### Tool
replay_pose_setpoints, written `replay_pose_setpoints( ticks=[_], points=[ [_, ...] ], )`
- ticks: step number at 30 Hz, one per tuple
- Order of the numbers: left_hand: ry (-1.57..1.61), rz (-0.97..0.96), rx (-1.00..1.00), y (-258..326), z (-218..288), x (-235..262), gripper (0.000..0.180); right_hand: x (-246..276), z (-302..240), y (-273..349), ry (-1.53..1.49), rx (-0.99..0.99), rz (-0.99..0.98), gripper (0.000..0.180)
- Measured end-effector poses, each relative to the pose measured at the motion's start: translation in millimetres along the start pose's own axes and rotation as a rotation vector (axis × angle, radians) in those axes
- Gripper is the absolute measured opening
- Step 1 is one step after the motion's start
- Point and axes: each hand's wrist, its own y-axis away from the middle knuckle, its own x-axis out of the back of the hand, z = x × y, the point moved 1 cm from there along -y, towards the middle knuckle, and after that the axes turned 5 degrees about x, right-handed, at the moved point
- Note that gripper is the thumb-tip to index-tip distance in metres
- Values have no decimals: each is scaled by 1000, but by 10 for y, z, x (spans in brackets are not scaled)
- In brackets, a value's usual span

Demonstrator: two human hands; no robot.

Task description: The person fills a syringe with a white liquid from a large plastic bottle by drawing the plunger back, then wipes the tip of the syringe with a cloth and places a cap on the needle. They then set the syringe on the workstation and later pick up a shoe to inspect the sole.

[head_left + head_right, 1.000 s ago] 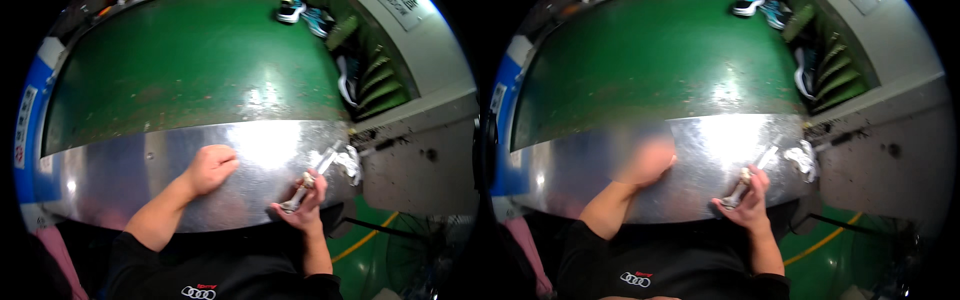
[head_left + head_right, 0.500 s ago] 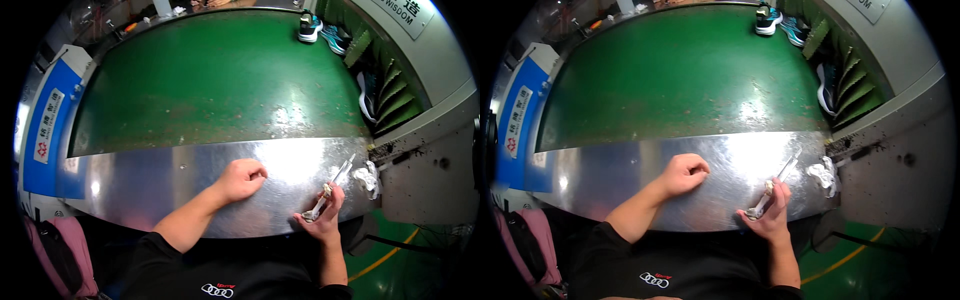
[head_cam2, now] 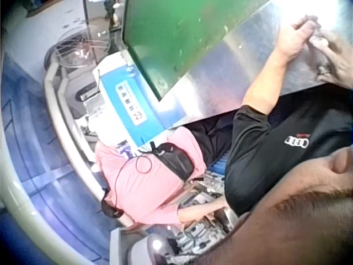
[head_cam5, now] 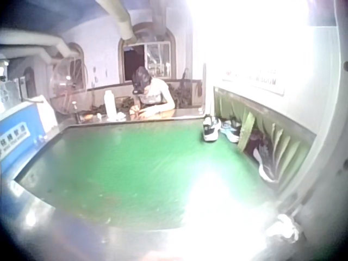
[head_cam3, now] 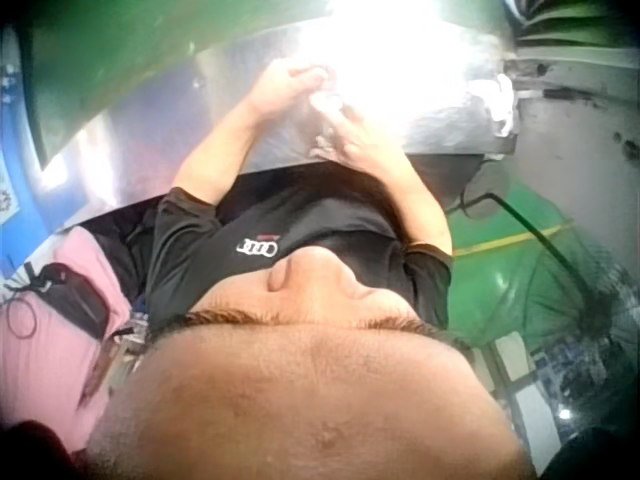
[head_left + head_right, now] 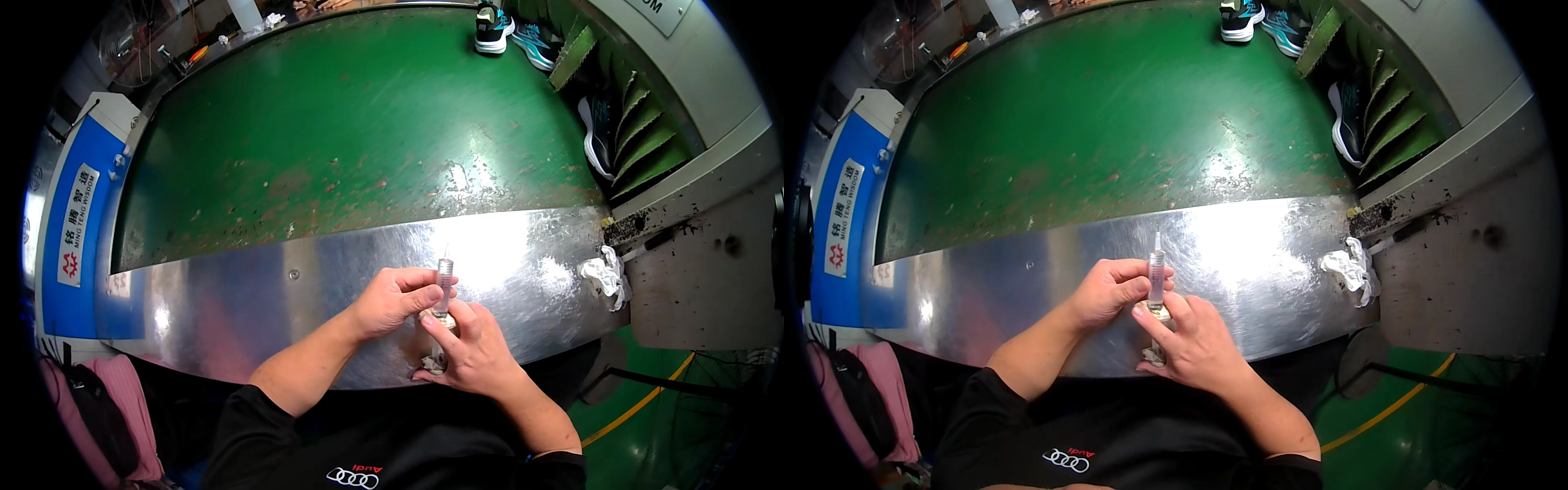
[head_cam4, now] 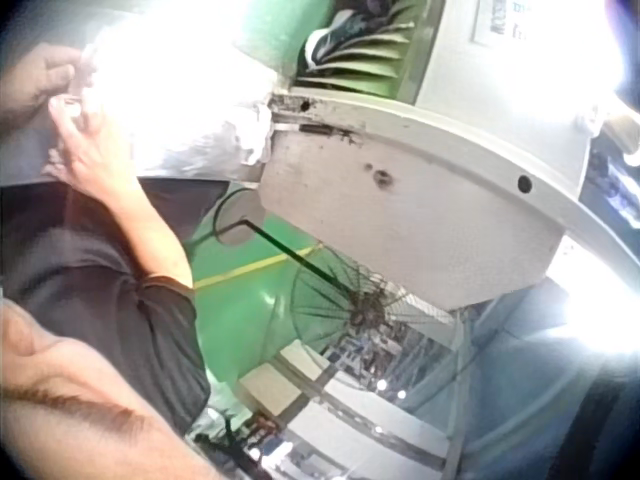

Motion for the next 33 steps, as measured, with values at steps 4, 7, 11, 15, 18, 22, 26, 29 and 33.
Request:
replay_pose_setpoints(
  ticks=[4,7,11,15,18,22,26,29,33],
  points=[
    [11,4,33,5,-25,60,32,-29,-9,-51,-46,17,-21,80],
    [97,-12,24,-19,-82,109,30,33,6,-60,-125,-11,26,82],
    [139,-5,50,-7,-67,125,28,114,86,-54,-267,-193,223,71],
    [107,20,81,3,-33,85,27,202,294,-264,-422,-356,340,31],
    [115,2,81,-3,-26,81,30,150,409,-445,-711,-531,399,16],
    [78,-22,64,14,-13,94,32,166,385,-616,-1082,-659,405,13],
    [65,-36,37,15,6,83,25,159,385,-630,-1126,-688,424,12],
    [55,-31,39,18,-3,79,28,158,394,-611,-1199,-703,439,11],
    [56,-30,47,26,11,71,26,174,408,-607,-1256,-686,442,11]
  ],
)
